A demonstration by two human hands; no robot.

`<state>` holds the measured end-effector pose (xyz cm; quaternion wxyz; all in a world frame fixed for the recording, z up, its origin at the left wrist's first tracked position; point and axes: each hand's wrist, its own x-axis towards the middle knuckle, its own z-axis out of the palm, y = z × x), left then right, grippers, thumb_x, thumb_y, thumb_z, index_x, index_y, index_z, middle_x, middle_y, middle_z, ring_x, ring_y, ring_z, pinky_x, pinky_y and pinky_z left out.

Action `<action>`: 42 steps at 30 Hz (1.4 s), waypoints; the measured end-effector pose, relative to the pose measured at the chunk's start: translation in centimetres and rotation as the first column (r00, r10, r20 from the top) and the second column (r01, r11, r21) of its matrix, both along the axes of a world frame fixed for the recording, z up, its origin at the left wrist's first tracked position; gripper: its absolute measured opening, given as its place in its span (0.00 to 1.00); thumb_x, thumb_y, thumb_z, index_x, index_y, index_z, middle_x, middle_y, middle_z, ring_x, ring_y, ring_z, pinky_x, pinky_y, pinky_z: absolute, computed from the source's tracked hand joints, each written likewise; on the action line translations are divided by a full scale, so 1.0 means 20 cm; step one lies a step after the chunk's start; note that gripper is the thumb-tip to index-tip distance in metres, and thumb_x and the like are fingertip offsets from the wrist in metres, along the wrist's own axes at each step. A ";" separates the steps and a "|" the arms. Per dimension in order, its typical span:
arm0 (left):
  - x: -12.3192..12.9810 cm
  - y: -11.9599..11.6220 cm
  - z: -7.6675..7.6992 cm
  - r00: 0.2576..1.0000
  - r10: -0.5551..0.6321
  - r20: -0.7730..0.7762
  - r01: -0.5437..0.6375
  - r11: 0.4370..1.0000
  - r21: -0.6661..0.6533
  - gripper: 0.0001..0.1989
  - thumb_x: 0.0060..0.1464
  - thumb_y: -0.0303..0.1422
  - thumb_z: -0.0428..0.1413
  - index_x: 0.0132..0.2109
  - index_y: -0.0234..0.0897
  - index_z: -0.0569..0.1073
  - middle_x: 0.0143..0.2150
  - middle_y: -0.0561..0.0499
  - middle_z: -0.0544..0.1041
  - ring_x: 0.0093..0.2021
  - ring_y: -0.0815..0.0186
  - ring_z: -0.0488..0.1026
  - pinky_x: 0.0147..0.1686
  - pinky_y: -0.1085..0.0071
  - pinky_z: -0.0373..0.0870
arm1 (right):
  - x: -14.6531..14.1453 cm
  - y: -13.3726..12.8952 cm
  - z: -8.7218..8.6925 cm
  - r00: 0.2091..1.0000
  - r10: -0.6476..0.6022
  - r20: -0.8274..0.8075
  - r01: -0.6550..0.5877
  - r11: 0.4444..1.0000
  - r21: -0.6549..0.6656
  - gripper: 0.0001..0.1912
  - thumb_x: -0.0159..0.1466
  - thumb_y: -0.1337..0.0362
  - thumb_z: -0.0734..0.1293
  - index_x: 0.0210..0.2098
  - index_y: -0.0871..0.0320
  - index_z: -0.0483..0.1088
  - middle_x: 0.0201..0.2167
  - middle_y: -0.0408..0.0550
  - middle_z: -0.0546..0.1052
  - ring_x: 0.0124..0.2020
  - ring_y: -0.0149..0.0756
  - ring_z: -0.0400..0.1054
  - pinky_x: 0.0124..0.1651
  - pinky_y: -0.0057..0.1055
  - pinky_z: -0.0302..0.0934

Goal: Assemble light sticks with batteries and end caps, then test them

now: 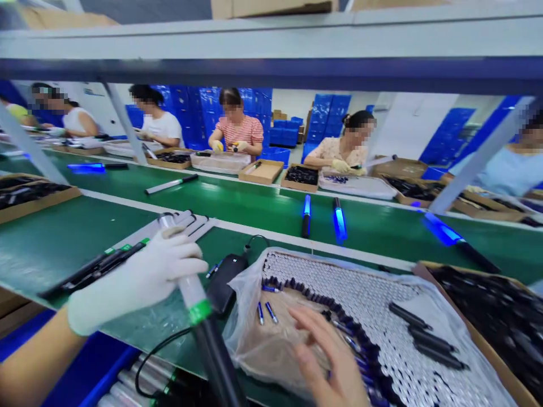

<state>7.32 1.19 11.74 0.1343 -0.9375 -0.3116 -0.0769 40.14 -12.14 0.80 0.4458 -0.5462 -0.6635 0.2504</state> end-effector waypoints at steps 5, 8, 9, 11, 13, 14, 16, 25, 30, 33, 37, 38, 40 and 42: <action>0.44 -0.13 -0.05 0.978 -0.209 0.008 0.206 0.970 0.129 0.11 0.59 0.24 0.48 0.42 0.40 0.73 0.37 0.49 0.72 0.43 0.59 0.67 0.64 0.48 0.46 | -0.25 0.10 0.12 0.931 0.311 -0.191 -0.351 0.905 -0.241 0.31 0.66 0.51 0.63 0.66 0.53 0.57 0.61 0.53 0.66 0.61 0.41 0.63 0.62 0.40 0.61; 0.54 -0.21 -0.17 0.896 -0.136 0.423 0.048 0.976 0.213 0.18 0.61 0.24 0.47 0.55 0.43 0.70 0.53 0.44 0.70 0.56 0.56 0.66 0.61 0.49 0.54 | -0.26 0.13 0.13 0.898 0.215 -0.384 -0.312 0.926 -0.211 0.27 0.66 0.52 0.62 0.61 0.56 0.62 0.53 0.53 0.73 0.51 0.39 0.70 0.57 0.38 0.65; 0.56 -0.24 -0.23 0.782 -0.052 0.621 -0.024 0.993 0.114 0.21 0.61 0.25 0.48 0.59 0.46 0.66 0.57 0.44 0.68 0.58 0.57 0.65 0.60 0.53 0.57 | -0.24 0.14 0.14 0.866 0.169 -0.471 -0.288 0.938 -0.193 0.26 0.66 0.51 0.61 0.59 0.57 0.63 0.48 0.53 0.75 0.46 0.37 0.71 0.54 0.36 0.67; 0.61 -0.32 -0.34 0.499 0.270 0.824 0.060 0.937 -0.343 0.29 0.61 0.29 0.51 0.66 0.51 0.54 0.61 0.45 0.66 0.59 0.61 0.66 0.58 0.61 0.64 | -0.20 0.15 0.16 0.799 0.076 -0.597 -0.209 0.965 -0.158 0.23 0.66 0.51 0.61 0.56 0.58 0.63 0.45 0.53 0.75 0.45 0.36 0.71 0.52 0.33 0.68; 0.66 -0.40 -0.44 0.447 0.509 0.736 0.369 0.644 -0.670 0.35 0.60 0.31 0.54 0.69 0.53 0.48 0.64 0.47 0.63 0.62 0.62 0.64 0.59 0.65 0.64 | -0.17 0.18 0.17 0.770 0.025 -0.637 -0.139 0.982 -0.129 0.22 0.67 0.51 0.60 0.55 0.57 0.62 0.49 0.53 0.74 0.50 0.36 0.69 0.55 0.32 0.66; 0.69 -0.42 -0.47 0.471 0.559 0.683 0.458 0.506 -0.730 0.36 0.59 0.33 0.55 0.69 0.52 0.49 0.64 0.47 0.63 0.63 0.62 0.63 0.60 0.66 0.63 | -0.15 0.20 0.17 0.776 0.025 -0.630 -0.134 0.983 -0.126 0.22 0.67 0.51 0.60 0.56 0.56 0.61 0.52 0.54 0.73 0.53 0.36 0.68 0.57 0.33 0.64; 0.73 -0.45 -0.49 0.480 0.643 0.597 0.531 0.328 -0.781 0.34 0.58 0.36 0.56 0.68 0.49 0.54 0.54 0.45 0.72 0.54 0.63 0.71 0.51 0.69 0.70 | -0.11 0.23 0.16 0.817 0.057 -0.574 -0.159 0.979 -0.128 0.26 0.67 0.51 0.59 0.61 0.55 0.56 0.56 0.55 0.69 0.56 0.35 0.66 0.59 0.34 0.62; 0.70 -0.44 -0.51 -0.059 0.935 0.349 0.659 0.299 -0.690 0.35 0.57 0.44 0.54 0.68 0.43 0.55 0.19 0.58 0.65 0.14 0.71 0.58 0.12 0.77 0.58 | -0.17 0.31 -0.07 0.916 0.108 0.386 -0.001 0.963 -0.269 0.15 0.64 0.71 0.60 0.48 0.59 0.73 0.47 0.54 0.73 0.47 0.39 0.69 0.54 0.38 0.63; 0.70 -0.49 -0.51 -0.151 0.920 0.362 0.673 0.364 -0.644 0.37 0.55 0.39 0.54 0.69 0.40 0.54 0.19 0.58 0.66 0.15 0.72 0.60 0.14 0.78 0.58 | -0.25 0.33 -0.08 0.819 0.131 0.559 0.089 0.933 -0.348 0.22 0.61 0.75 0.58 0.52 0.59 0.70 0.44 0.55 0.76 0.45 0.44 0.72 0.48 0.39 0.64; 0.70 -0.49 -0.51 -0.187 0.902 0.389 0.656 0.409 -0.635 0.38 0.54 0.38 0.56 0.69 0.40 0.54 0.20 0.58 0.67 0.16 0.73 0.61 0.17 0.77 0.60 | -0.19 0.31 -0.07 0.887 0.066 0.456 0.114 0.928 -0.356 0.24 0.57 0.75 0.62 0.51 0.57 0.72 0.36 0.50 0.77 0.37 0.39 0.72 0.44 0.35 0.65; 0.69 -0.48 -0.53 -0.202 0.871 0.448 0.629 0.466 -0.623 0.39 0.53 0.36 0.59 0.69 0.42 0.55 0.25 0.55 0.73 0.21 0.71 0.68 0.24 0.75 0.67 | -0.12 0.21 -0.03 0.996 0.008 0.091 0.018 0.959 -0.282 0.15 0.57 0.71 0.64 0.41 0.55 0.77 0.33 0.45 0.75 0.32 0.31 0.70 0.38 0.27 0.67; 0.69 -0.47 -0.54 -0.190 0.869 0.458 0.629 0.466 -0.623 0.40 0.52 0.36 0.59 0.69 0.43 0.55 0.27 0.54 0.74 0.23 0.70 0.70 0.27 0.74 0.69 | -0.11 0.17 -0.01 1.000 0.011 0.029 -0.004 0.973 -0.231 0.13 0.58 0.70 0.65 0.40 0.55 0.77 0.34 0.46 0.75 0.32 0.30 0.71 0.37 0.26 0.67; 0.70 -0.47 -0.55 -0.188 0.862 0.471 0.615 0.477 -0.628 0.38 0.53 0.37 0.60 0.69 0.44 0.57 0.34 0.51 0.77 0.31 0.67 0.75 0.35 0.72 0.72 | -0.11 0.10 0.03 0.999 0.015 -0.050 -0.020 0.993 -0.114 0.11 0.59 0.67 0.66 0.39 0.54 0.78 0.35 0.46 0.74 0.33 0.29 0.71 0.36 0.24 0.68; 0.72 -0.47 -0.55 -0.226 0.841 0.491 0.575 0.522 -0.630 0.32 0.56 0.40 0.57 0.67 0.44 0.61 0.46 0.48 0.78 0.45 0.65 0.75 0.49 0.70 0.70 | -0.13 0.04 0.07 0.997 0.008 -0.079 -0.007 1.000 0.012 0.09 0.61 0.66 0.67 0.39 0.52 0.78 0.35 0.46 0.74 0.32 0.27 0.71 0.34 0.21 0.68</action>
